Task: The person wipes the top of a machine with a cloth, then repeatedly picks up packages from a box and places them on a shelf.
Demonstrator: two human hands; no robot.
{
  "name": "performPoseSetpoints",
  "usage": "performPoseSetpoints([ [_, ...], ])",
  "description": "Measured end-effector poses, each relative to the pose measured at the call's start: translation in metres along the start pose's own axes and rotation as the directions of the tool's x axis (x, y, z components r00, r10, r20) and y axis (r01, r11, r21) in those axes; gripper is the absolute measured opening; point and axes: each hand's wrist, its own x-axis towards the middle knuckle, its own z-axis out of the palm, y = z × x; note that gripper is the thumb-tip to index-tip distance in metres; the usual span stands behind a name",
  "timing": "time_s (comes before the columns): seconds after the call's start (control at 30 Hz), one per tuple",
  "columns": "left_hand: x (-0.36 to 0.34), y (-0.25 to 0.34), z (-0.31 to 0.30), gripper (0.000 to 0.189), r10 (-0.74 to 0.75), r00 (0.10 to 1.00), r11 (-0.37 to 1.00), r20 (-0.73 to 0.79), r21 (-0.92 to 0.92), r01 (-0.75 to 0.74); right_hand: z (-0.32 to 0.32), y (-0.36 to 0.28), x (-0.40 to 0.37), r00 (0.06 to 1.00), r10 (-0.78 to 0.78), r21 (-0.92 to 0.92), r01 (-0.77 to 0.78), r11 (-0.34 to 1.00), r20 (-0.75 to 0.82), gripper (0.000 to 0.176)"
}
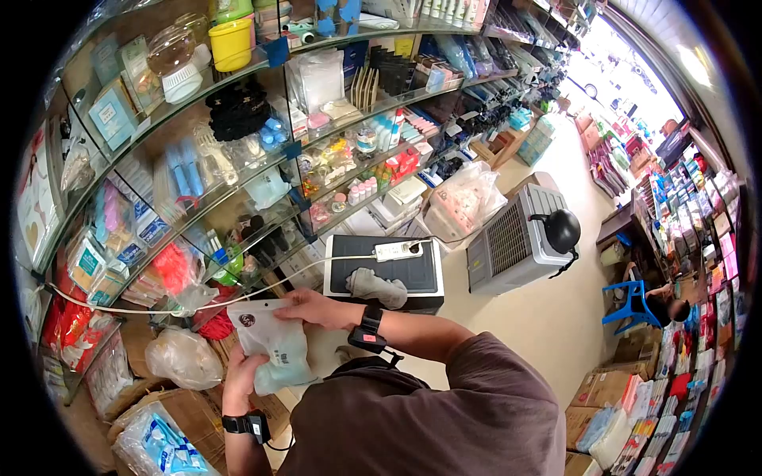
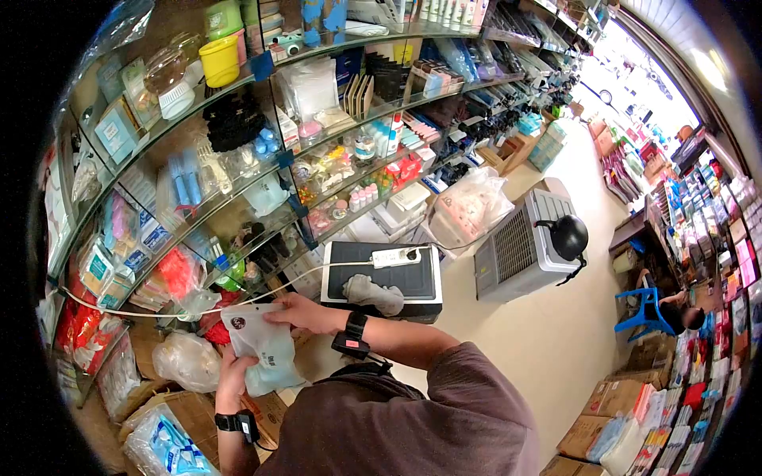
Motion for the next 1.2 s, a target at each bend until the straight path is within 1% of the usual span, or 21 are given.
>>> performPoseSetpoints([
  [0.03,-0.001,0.0,-0.003,0.048,0.003,1.0,1.0,0.013,0.002,-0.003,-0.003,-0.002,0.0,0.997,-0.072,-0.157,0.066,0.985,-0.028,0.035],
  [0.07,-0.001,0.0,-0.005,0.045,0.009,1.0,0.999,0.013,0.03,-0.009,-0.004,-0.004,0.002,0.988,-0.146,-0.312,0.125,0.942,-0.045,0.032],
  [0.17,-0.007,-0.003,-0.015,0.04,0.005,1.0,0.996,0.027,0.093,-0.007,-0.004,-0.01,0.008,0.985,-0.168,-0.364,0.141,0.921,-0.044,0.028],
  [0.23,-0.011,-0.004,-0.023,0.04,-0.015,0.998,0.994,0.055,0.106,0.009,0.001,-0.011,0.012,0.958,-0.285,-0.479,0.244,0.843,-0.014,0.027],
  [0.3,-0.015,-0.009,-0.031,0.039,0.02,0.996,0.983,0.084,0.178,-0.035,0.008,-0.013,0.013,0.911,-0.411,-0.56,0.364,0.744,0.046,0.027],
  [0.33,-0.016,-0.011,-0.035,0.038,0.035,0.994,0.975,0.099,0.213,-0.056,0.013,-0.014,0.013,0.892,-0.447,-0.566,0.405,0.718,0.072,0.027],
  [0.4,-0.019,-0.014,-0.043,0.039,0.005,0.992,0.982,0.128,0.188,-0.03,0.023,-0.015,0.014,0.848,-0.515,-0.57,0.487,0.661,0.127,0.027],
  [0.43,-0.022,-0.016,-0.048,0.04,-0.01,0.99,0.984,0.142,0.176,-0.015,0.027,-0.012,0.015,0.858,-0.496,-0.571,0.474,0.67,0.131,0.028],
  [0.5,-0.028,-0.017,-0.053,0.041,0.019,0.991,0.983,0.133,0.18,-0.043,0.036,-0.009,0.015,0.878,-0.457,-0.57,0.449,0.688,0.139,0.03],
  [0.53,-0.031,-0.017,-0.056,0.042,0.033,0.991,0.982,0.13,0.182,-0.056,0.041,-0.008,0.014,0.867,-0.477,-0.539,0.471,0.698,0.141,0.033],
  [0.63,-0.036,-0.022,-0.068,0.044,0.042,0.995,0.981,0.096,0.187,-0.06,0.054,-0.01,0.01,0.921,-0.377,-0.549,0.365,0.751,0.096,0.036],
  [0.67,-0.038,-0.023,-0.072,0.043,0.085,0.993,0.987,0.08,0.131,-0.095,0.057,-0.008,0.013,0.909,-0.397,-0.542,0.399,0.739,0.127,0.039],
  [0.73,-0.04,-0.021,-0.073,0.041,0.168,0.985,0.985,0.041,0.018,-0.169,0.064,-0.012,0.013,0.935,-0.325,-0.601,0.343,0.722,0.143,0.041],
  [0.77,-0.041,-0.019,-0.072,0.037,0.192,0.981,0.981,0.039,0.003,-0.193,0.068,-0.013,0.011,0.947,-0.286,-0.63,0.312,0.711,0.147,0.042],
  [0.83,-0.042,-0.008,-0.071,0.031,0.24,0.97,0.971,0.037,-0.026,-0.239,0.08,-0.013,0.008,0.931,-0.328,-0.601,0.354,0.716,0.158,0.037],
  [0.93,-0.033,-0.018,-0.088,0.025,0.221,0.975,0.97,0.04,0.099,-0.224,0.093,-0.004,0.007,0.916,-0.378,-0.577,0.384,0.721,0.137,0.031],
  [1.0,-0.034,-0.018,-0.095,0.022,0.252,0.968,0.963,0.013,0.091,-0.252,0.095,0.002,0.008,0.896,-0.43,-0.59,0.406,0.698,0.107,0.026],
  [1.03,-0.034,-0.018,-0.097,0.021,0.268,0.963,0.96,0.001,0.087,-0.267,0.097,0.004,0.008,0.919,-0.393,-0.571,0.344,0.745,0.04,0.024],
  [1.1,-0.031,-0.024,-0.111,0.02,0.265,0.964,0.964,-0.026,-0.02,-0.266,0.1,0.012,0.007,0.948,-0.305,-0.514,0.219,0.83,-0.09,0.025],
  [1.13,-0.032,-0.026,-0.117,0.021,0.26,0.965,0.962,-0.04,-0.074,-0.262,0.104,0.02,0.008,0.958,-0.272,-0.361,0.222,0.906,-0.094,0.031],
  [1.2,-0.033,-0.03,-0.121,0.021,0.19,0.97,0.92,-0.152,-0.317,-0.23,0.114,0.043,0.009,0.976,-0.203,-0.029,0.202,0.979,-0.081,0.046],
])
